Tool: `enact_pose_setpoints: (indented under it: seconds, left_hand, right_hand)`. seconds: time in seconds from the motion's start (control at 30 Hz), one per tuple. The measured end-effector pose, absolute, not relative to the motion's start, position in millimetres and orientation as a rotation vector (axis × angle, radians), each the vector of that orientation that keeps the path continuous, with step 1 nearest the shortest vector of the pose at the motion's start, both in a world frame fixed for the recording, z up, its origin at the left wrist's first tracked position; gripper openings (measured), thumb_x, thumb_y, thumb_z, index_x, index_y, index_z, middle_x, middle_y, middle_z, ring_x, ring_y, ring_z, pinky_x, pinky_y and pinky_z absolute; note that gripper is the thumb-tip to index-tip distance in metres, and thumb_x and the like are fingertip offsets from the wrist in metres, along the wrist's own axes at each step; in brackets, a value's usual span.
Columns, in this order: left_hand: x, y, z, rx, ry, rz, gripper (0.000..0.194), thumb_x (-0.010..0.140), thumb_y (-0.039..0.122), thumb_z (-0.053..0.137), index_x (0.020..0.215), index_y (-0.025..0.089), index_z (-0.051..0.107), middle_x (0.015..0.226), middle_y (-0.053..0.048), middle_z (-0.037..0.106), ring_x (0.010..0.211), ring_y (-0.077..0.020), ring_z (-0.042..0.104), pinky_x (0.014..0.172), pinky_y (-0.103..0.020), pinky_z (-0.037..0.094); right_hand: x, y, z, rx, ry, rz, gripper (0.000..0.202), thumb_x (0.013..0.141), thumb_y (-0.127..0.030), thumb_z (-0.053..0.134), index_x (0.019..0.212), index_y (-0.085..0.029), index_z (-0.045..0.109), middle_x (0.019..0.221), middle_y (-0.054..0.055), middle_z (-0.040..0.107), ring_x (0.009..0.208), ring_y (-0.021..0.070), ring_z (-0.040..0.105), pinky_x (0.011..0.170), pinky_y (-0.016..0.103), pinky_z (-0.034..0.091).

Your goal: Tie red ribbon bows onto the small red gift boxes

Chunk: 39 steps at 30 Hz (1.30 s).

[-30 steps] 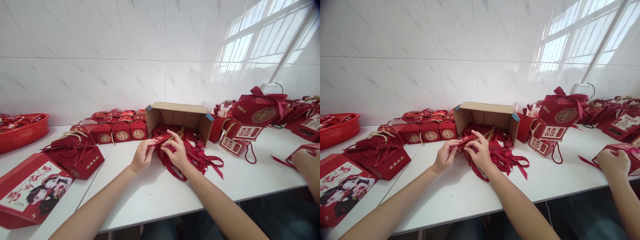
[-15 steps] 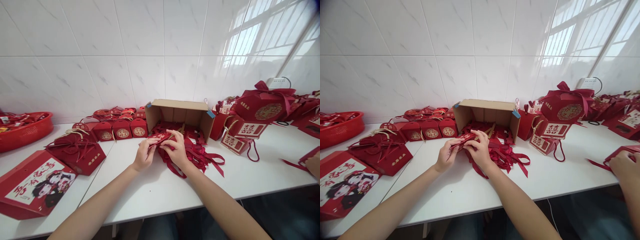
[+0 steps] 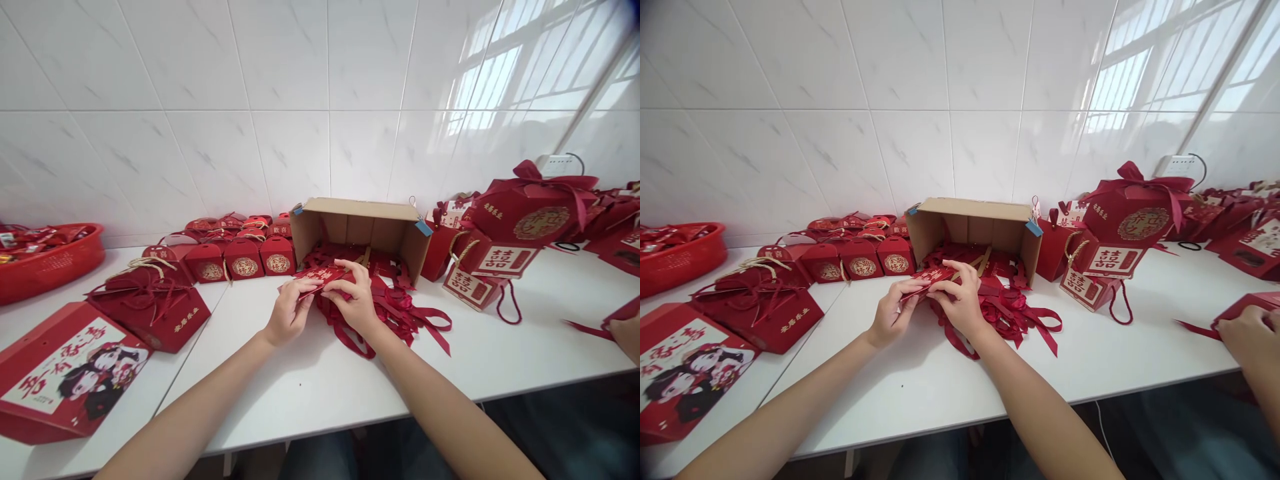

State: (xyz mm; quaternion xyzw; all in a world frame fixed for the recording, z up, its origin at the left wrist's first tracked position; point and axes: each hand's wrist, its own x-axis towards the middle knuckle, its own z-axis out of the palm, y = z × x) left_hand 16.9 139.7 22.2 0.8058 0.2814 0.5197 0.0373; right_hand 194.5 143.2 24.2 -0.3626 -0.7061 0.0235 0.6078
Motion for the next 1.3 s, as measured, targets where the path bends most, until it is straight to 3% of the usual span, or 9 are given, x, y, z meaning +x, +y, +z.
enact_pose_setpoints:
  seconds: [0.3,0.47,0.57,0.67,0.83,1.03,1.2,1.3]
  left_hand:
    - [18.3,132.9,27.5,2.573,0.865,1.628,0.017,0.091,0.016,0.047,0.106,0.02,0.053,0.105,-0.011,0.068,0.101,-0.0204,0.064,0.086,-0.039,0.05]
    - [19.3,129.9,26.8,2.742,0.892,1.612,0.017,0.09,0.016,0.044,0.105,0.022,0.05,0.105,-0.007,0.067,0.1,-0.0183,0.063,0.087,-0.038,0.05]
    - [21.5,129.2,25.7,2.782,0.914,1.658,0.022,0.085,0.021,0.055,0.107,0.021,0.05,0.104,-0.008,0.063,0.1,-0.0205,0.06,0.087,-0.04,0.049]
    - [24.8,130.0,24.5,2.746,0.947,1.764,0.044,0.071,0.03,0.073,0.107,0.021,0.049,0.105,-0.009,0.058,0.1,-0.0244,0.056,0.088,-0.044,0.047]
    - [23.0,145.1,20.8,2.56,1.089,2.018,0.062,0.063,0.028,0.081,0.112,0.021,0.043,0.114,-0.011,0.049,0.107,-0.0275,0.051,0.09,-0.048,0.045]
    - [21.0,150.9,19.0,2.569,1.153,2.036,0.05,0.069,0.02,0.073,0.109,0.021,0.042,0.106,-0.008,0.052,0.101,-0.0243,0.055,0.087,-0.045,0.048]
    - [32.4,140.1,9.4,2.604,1.422,2.023,0.056,0.072,0.04,0.071,0.113,0.02,0.039,0.103,-0.009,0.055,0.094,-0.0227,0.058,0.079,-0.038,0.051]
    - [32.9,141.9,7.0,2.621,1.543,1.979,0.049,0.073,0.041,0.069,0.11,0.021,0.042,0.097,-0.007,0.059,0.088,-0.0212,0.06,0.076,-0.036,0.05]
  right_hand:
    - [198.3,141.1,24.5,-0.736,-1.609,-0.082,0.002,0.08,-0.024,0.068,0.079,-0.025,0.07,0.116,0.006,0.06,0.108,0.0244,0.051,0.094,0.046,0.039]
    - [200.4,146.2,18.1,-0.686,-1.696,-0.08,0.022,0.083,-0.023,0.064,0.106,-0.023,0.064,0.124,0.01,0.058,0.115,0.0267,0.049,0.099,0.049,0.039]
    - [200.0,146.4,17.7,-0.671,-1.731,-0.094,0.015,0.087,-0.022,0.06,0.1,-0.024,0.067,0.113,0.007,0.064,0.108,0.0244,0.052,0.095,0.046,0.042]
    - [196.8,142.4,21.4,-0.694,-1.685,-0.131,0.011,0.085,-0.025,0.062,0.094,-0.025,0.07,0.101,0.006,0.067,0.097,0.0228,0.053,0.088,0.042,0.046]
    - [187.2,140.3,27.7,-0.748,-1.619,-0.184,0.005,0.083,-0.028,0.066,0.086,-0.027,0.07,0.1,0.004,0.069,0.096,0.0211,0.053,0.088,0.036,0.047]
    - [185.8,137.0,29.2,-0.776,-1.687,-0.206,0.006,0.086,-0.028,0.062,0.088,-0.027,0.068,0.099,0.002,0.07,0.094,0.0194,0.056,0.088,0.033,0.046]
    - [193.7,135.3,20.7,-0.677,-1.67,-0.102,0.008,0.085,-0.025,0.063,0.09,-0.024,0.07,0.094,0.005,0.07,0.089,0.0223,0.052,0.083,0.041,0.045]
    - [195.4,141.2,17.3,-0.692,-1.685,-0.087,0.01,0.084,-0.026,0.063,0.091,-0.025,0.071,0.093,0.005,0.069,0.088,0.0226,0.051,0.082,0.042,0.045]
